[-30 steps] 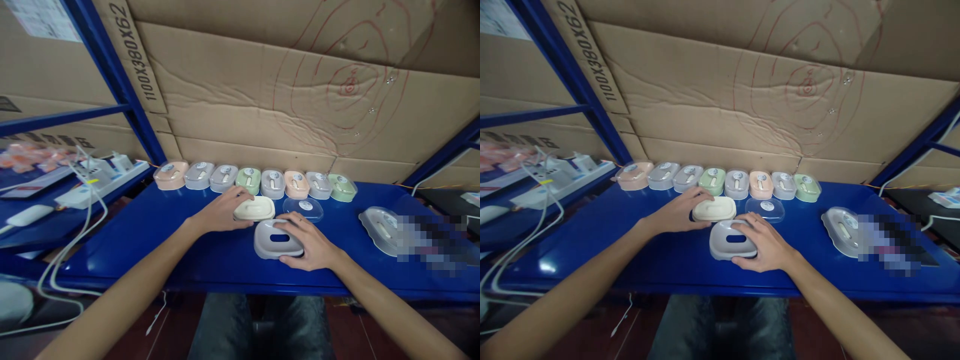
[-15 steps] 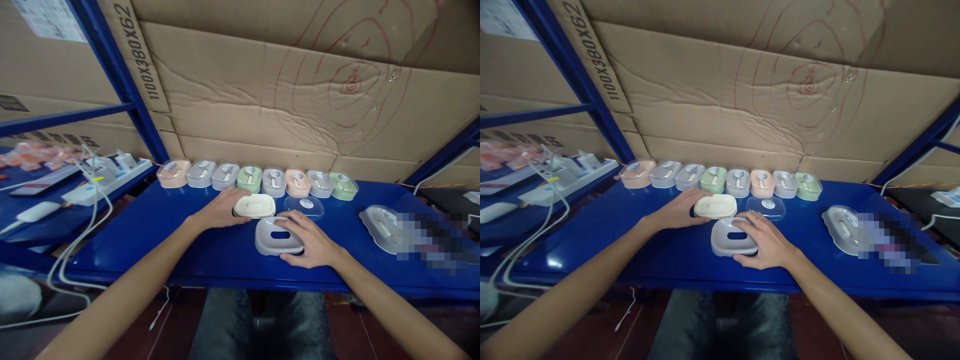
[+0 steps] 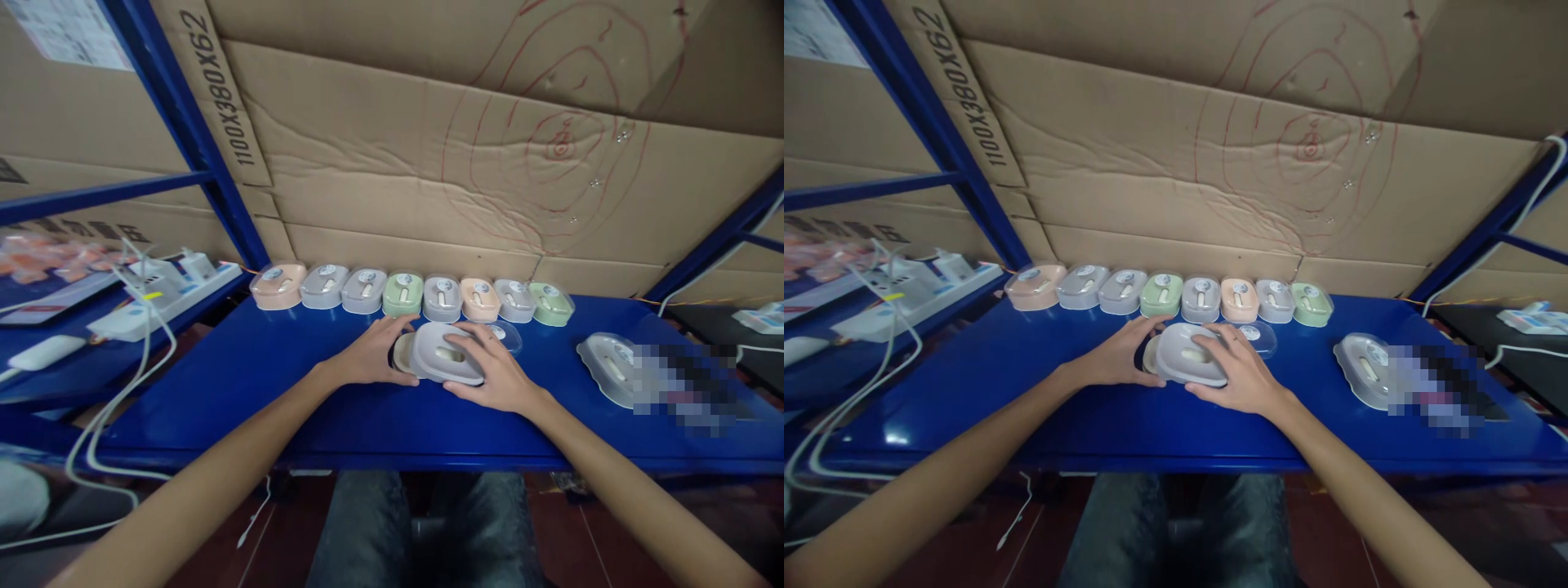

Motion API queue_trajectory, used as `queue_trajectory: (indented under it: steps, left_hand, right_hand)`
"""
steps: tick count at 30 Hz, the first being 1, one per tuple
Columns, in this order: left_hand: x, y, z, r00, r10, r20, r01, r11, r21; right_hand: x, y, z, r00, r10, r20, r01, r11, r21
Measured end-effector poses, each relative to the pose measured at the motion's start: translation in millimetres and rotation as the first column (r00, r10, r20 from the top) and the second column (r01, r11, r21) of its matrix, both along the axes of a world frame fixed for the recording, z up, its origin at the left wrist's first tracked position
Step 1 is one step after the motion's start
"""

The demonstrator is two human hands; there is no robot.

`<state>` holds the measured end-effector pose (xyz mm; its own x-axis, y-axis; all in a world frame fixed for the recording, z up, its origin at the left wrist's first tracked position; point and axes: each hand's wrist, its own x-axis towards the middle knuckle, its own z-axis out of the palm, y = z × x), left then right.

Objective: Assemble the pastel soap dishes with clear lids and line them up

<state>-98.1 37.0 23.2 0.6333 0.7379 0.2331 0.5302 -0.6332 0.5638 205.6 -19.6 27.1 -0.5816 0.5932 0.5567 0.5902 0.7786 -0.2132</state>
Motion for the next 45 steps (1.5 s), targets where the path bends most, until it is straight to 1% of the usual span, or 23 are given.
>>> queue_trajectory:
  steps: [4,8,16,20,23,25,28,29,31,34,37,39,43,45]
  left_hand:
    - [-5,-2,3.2,1.000,-0.008,-0.028,0.006,0.998,-0.059]
    - [-8,-2,6.0,0.999,-0.038,-0.033,0.035,0.996,-0.088]
    - [-5,0,0.6,0.999,-0.033,-0.024,0.031,0.997,-0.074]
    - [-3,-4,2.2,0.999,-0.045,-0.017,0.044,0.997,-0.063]
    - [0,-5,4.8,0.997,-0.067,-0.024,0.066,0.997,-0.029]
    - [1,-5,6.3,0.995,-0.094,-0.021,0.094,0.996,-0.001]
    - [2,-4,7.4,0.994,-0.109,-0.016,0.109,0.994,0.021]
    - [2,-4,7.5,0.994,-0.107,-0.017,0.107,0.994,0.020]
    - [2,-5,7.7,0.995,-0.100,-0.023,0.100,0.995,0.009]
    - [1,-5,8.0,0.995,-0.090,-0.032,0.089,0.996,-0.011]
    - [-1,-5,8.7,0.996,-0.069,-0.050,0.069,0.997,-0.017]
    - [-2,-5,9.7,0.997,-0.055,-0.059,0.055,0.998,-0.002]
    - [-4,-3,11.6,0.999,-0.025,-0.044,0.027,0.999,0.038]
    - [-5,-2,11.9,0.999,-0.019,-0.038,0.021,0.999,0.046]
  right_hand:
    - [-16,14,1.8,0.989,0.016,0.150,-0.015,1.000,-0.004]
    - [-26,24,-0.8,0.974,0.025,0.225,-0.025,1.000,0.000]
    - [-25,24,-3.7,0.971,0.028,0.238,-0.025,1.000,-0.016]
    - [-27,24,-4.4,0.964,0.040,0.263,-0.028,0.998,-0.048]
    - [-28,23,-4.4,0.956,0.048,0.288,-0.033,0.998,-0.058]
    - [-27,22,-3.0,0.959,0.066,0.275,-0.048,0.996,-0.072]
    - [-15,22,3.8,0.977,0.084,0.196,-0.068,0.994,-0.083]
    - [-8,23,7.2,0.985,0.065,0.162,-0.053,0.996,-0.078]
    - [11,25,14.4,0.994,-0.009,0.111,0.016,0.998,-0.057]
    - [42,31,20.6,0.985,-0.107,0.136,0.114,0.993,-0.043]
    - [63,35,18.4,0.973,-0.136,0.189,0.151,0.986,-0.069]
    - [67,35,15.3,0.970,-0.143,0.197,0.165,0.981,-0.103]
    - [66,33,12.0,0.972,-0.126,0.196,0.165,0.966,-0.198]
    - [65,33,11.3,0.970,-0.133,0.202,0.175,0.963,-0.207]
